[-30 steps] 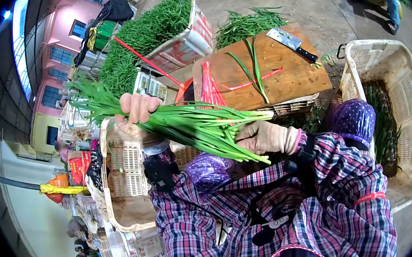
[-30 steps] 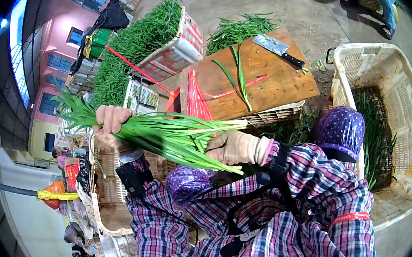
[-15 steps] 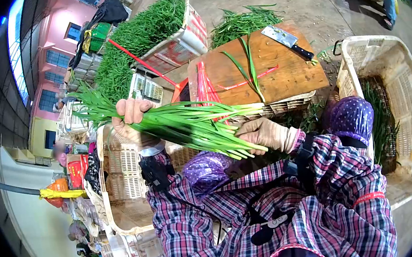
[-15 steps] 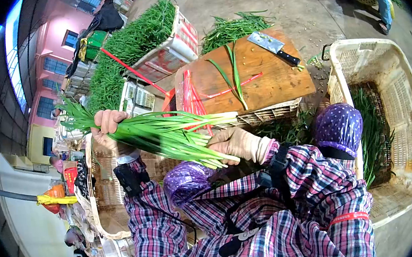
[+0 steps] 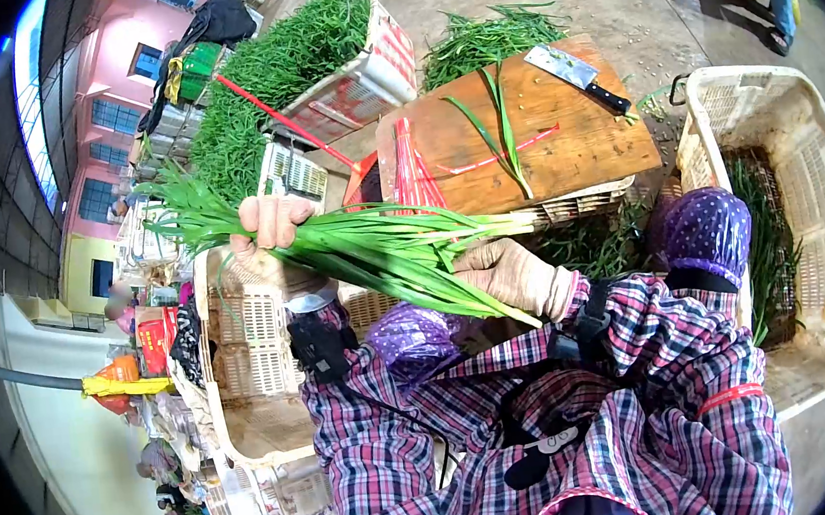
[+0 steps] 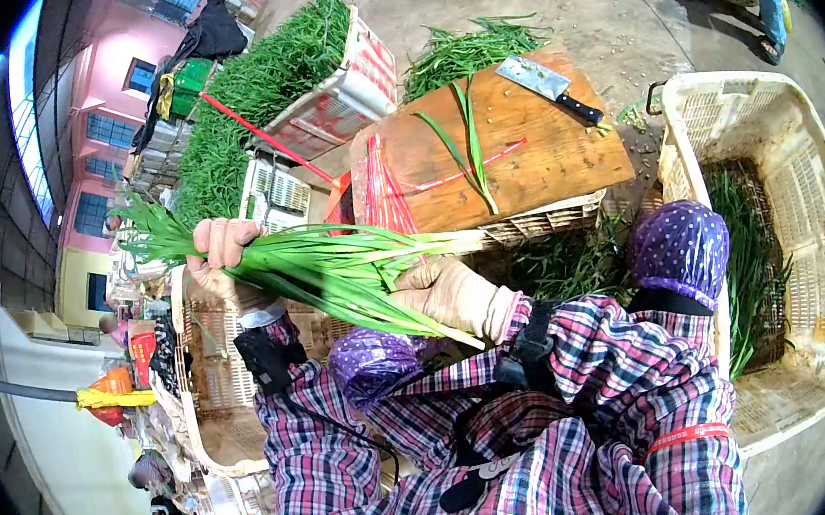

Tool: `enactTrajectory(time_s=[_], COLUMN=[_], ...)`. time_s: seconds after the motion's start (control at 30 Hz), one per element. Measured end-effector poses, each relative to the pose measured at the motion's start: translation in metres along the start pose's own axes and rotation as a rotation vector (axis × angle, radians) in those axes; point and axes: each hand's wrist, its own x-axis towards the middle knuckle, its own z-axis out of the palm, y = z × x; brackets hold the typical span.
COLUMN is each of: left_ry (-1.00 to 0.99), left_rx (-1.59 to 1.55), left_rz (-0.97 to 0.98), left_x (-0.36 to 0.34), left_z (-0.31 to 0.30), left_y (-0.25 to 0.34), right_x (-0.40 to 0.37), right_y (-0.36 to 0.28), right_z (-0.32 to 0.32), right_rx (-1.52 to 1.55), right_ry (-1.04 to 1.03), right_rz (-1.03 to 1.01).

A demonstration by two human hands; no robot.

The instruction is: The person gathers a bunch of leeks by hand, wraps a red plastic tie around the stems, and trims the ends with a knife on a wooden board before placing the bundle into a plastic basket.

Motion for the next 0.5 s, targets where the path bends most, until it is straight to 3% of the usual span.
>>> enactTrajectory(time_s=[0.07,0.17,0.4,0.5], left_ry=[0.008,0.02,0.056,0.07], left_rx=[0.023,0.078,0.059,0.022], left_rz=[-0.023,-0.013,0.015,0.039], left_x=[-0.001,0.002,0.001,-0.001], left_z=[-0.001,0.003,-0.002,-0.002], left_y=[0.001,-0.001,0.0,-0.002], right_x=[0.004,0.0,-0.007,-0.008], right_y=[0.004,-0.003,-0.014,-0.01], right_z=[0.002,0.002,-0.011,-0.017], right_rx=[0.096,-0.027,0.105,0.026], right_ry=[0.056,0.118,0.058,0.054], right_rz=[0.027,-0.072,0.011,-0.034])
